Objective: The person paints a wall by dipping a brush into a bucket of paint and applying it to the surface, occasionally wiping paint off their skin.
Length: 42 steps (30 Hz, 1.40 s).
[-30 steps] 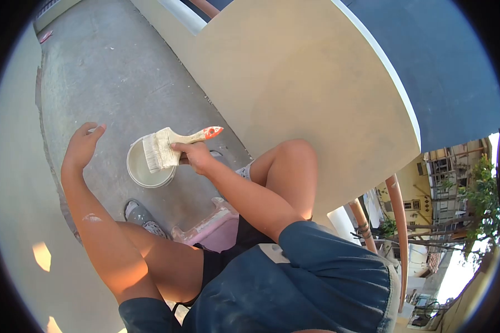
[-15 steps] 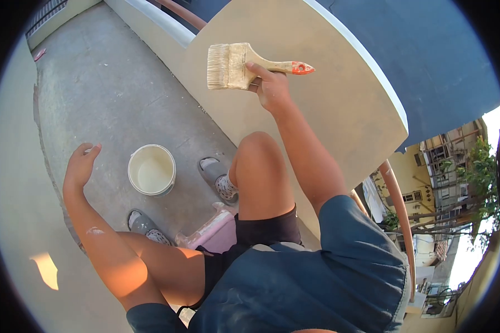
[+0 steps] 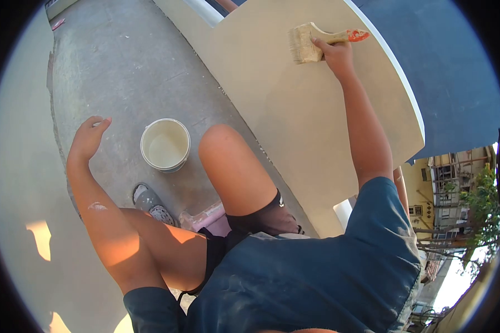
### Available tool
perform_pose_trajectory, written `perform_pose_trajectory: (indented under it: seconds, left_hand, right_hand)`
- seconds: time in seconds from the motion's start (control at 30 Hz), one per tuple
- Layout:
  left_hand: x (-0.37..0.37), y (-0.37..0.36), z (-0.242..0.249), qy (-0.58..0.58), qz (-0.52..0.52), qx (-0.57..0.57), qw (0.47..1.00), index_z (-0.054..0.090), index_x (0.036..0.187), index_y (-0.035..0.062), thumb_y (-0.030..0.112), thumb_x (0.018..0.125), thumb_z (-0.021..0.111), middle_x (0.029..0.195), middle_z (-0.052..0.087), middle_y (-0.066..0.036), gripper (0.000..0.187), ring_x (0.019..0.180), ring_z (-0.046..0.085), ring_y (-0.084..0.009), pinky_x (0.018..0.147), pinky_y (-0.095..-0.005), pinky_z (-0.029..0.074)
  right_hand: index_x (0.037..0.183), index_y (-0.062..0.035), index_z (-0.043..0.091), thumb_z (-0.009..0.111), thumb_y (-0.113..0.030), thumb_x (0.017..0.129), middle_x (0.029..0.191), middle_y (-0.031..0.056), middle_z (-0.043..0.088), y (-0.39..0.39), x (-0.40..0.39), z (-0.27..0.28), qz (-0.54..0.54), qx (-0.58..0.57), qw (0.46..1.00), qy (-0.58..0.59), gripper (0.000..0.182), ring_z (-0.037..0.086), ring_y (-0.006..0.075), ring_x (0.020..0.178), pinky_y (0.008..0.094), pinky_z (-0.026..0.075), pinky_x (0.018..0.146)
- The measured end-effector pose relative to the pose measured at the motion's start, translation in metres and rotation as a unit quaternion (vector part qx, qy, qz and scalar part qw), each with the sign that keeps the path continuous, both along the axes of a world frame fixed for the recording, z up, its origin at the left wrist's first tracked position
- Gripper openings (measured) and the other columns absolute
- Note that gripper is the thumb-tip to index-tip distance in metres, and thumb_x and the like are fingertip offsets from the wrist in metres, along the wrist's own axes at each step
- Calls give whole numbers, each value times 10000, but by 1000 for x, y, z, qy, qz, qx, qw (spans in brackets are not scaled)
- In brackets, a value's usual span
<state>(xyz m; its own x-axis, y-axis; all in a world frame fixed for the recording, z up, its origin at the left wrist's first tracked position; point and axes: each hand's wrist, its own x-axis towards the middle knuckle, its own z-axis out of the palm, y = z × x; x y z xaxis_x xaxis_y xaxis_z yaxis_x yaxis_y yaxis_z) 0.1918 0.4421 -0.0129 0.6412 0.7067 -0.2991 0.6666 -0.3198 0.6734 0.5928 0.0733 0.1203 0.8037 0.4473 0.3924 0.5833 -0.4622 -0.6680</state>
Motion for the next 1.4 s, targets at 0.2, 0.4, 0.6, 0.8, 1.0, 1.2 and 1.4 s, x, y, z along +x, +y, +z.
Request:
perform_pose_trajectory:
  seconds: [0.2, 0.4, 0.6, 0.8, 1.0, 1.2, 1.4]
  left_hand:
    - [-7, 1, 7, -8, 16, -29, 999, 555, 1171, -2, 461, 815, 580, 1084, 586, -174, 584, 923, 541, -252, 854, -347, 410]
    - [-17, -4, 9, -13, 49, -18, 999, 551, 1176, 0, 460, 813, 584, 1078, 585, -176, 587, 893, 546, -250, 836, -343, 419]
    - [-12, 6, 4, -25, 20, -19, 999, 525, 1221, -7, 469, 819, 572, 1156, 569, -201, 625, 1010, 548, -289, 902, -363, 403]
    - [-8, -5, 8, -3, 24, -29, 999, 512, 1226, -35, 462, 819, 573, 1217, 541, -227, 645, 1130, 509, -318, 955, -374, 377]
    - [-2, -4, 3, 7, 2, -11, 1000, 514, 1223, -33, 455, 818, 575, 1224, 535, -238, 637, 1174, 488, -330, 975, -381, 366]
    - [4, -4, -5, 6, 3, -8, 1000, 533, 1186, -12, 463, 816, 577, 1113, 566, -195, 604, 978, 517, -281, 861, -353, 408]
    - [6, -4, 6, 13, -1, -15, 1000, 507, 1230, -33, 447, 817, 575, 1212, 540, -244, 637, 1150, 504, -339, 959, -384, 380]
  right_hand:
    - [794, 51, 645, 697, -339, 742, 732, 161, 657, 23, 28, 65, -120, -333, 899, -256, 397, 640, 270, 679, 356, 491, 612]
    - [772, 60, 631, 676, -384, 743, 765, 186, 646, 12, 25, 75, -71, -259, 931, -249, 448, 636, 304, 740, 396, 497, 655]
    - [775, 62, 631, 671, -335, 741, 762, 206, 642, 21, 28, 42, -119, -335, 894, -271, 401, 627, 352, 769, 426, 498, 710]
    - [880, 26, 668, 696, -284, 741, 707, 149, 666, 5, 0, 107, -85, -192, 935, -287, 341, 655, 263, 645, 354, 502, 600]
    - [796, 30, 635, 656, -280, 749, 753, 196, 639, 33, 17, -12, -52, -355, 905, -228, 314, 622, 348, 750, 422, 500, 689]
    - [742, 50, 645, 678, -312, 744, 679, 175, 641, 10, 21, 107, -88, -262, 890, -363, 364, 636, 325, 654, 391, 502, 608]
    - [887, 12, 656, 676, -280, 747, 726, 180, 649, 12, 2, 27, -54, -256, 929, -263, 325, 633, 330, 695, 405, 503, 646]
